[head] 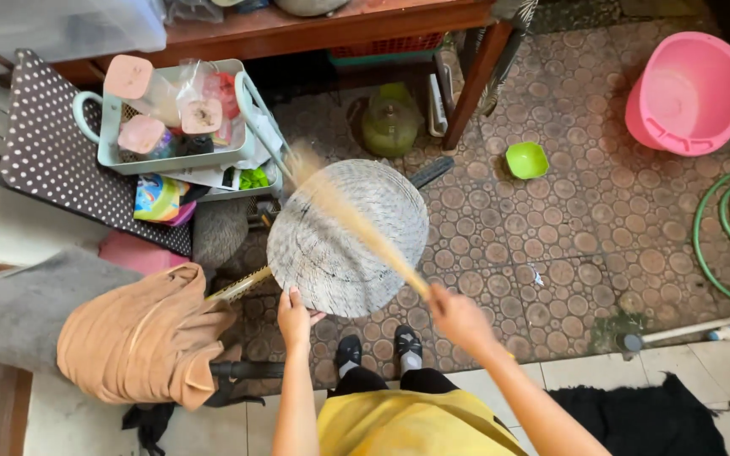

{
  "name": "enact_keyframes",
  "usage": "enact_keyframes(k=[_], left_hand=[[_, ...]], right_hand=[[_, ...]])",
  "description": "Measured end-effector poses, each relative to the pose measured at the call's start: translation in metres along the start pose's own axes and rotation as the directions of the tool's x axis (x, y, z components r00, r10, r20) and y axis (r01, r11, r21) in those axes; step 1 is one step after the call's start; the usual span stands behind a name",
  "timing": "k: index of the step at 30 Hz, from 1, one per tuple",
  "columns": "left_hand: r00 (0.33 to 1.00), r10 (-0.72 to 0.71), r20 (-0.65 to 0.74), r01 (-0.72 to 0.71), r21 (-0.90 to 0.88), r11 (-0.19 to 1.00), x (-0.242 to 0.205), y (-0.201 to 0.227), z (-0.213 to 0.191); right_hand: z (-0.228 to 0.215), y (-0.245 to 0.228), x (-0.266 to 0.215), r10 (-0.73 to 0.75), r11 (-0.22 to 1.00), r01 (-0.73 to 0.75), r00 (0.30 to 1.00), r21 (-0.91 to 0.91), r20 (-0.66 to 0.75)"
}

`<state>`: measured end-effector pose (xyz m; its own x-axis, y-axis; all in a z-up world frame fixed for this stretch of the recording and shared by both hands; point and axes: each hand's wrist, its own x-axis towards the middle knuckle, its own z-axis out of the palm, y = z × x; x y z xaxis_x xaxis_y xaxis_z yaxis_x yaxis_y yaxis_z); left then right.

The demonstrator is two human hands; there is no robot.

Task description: The recorder uses a stick broom to beat a small round rug to remove dust.

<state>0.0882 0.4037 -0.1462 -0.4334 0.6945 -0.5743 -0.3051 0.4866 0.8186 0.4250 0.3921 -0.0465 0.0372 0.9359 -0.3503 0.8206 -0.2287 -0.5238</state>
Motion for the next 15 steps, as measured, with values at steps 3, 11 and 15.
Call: enact_keyframes(k=[3, 11, 15], left_hand=[[0.999, -0.005, -0.033, 0.004, -0.032, 0.999, -0.02, 0.007, 0.006], [0.998, -0.033, -0.044, 0.029, -0.085, 0.996, -0.035, -0.014, 0.001], [1.0, -0.029, -0.004, 0.029, -0.065, 0.997, -0.04, -0.003, 0.001]], right_hand=[[0.009, 0.002, 0.004, -0.225, 0.963, 0.238, 0.968, -0.126, 0.11], [-0.053, 0.084, 0.061, 0.099, 0.958, -0.122, 0.99, -0.259, -0.101], [-0.054, 0.01, 0.021, -0.065, 0.99, 0.053, 0.994, -0.128, -0.093]])
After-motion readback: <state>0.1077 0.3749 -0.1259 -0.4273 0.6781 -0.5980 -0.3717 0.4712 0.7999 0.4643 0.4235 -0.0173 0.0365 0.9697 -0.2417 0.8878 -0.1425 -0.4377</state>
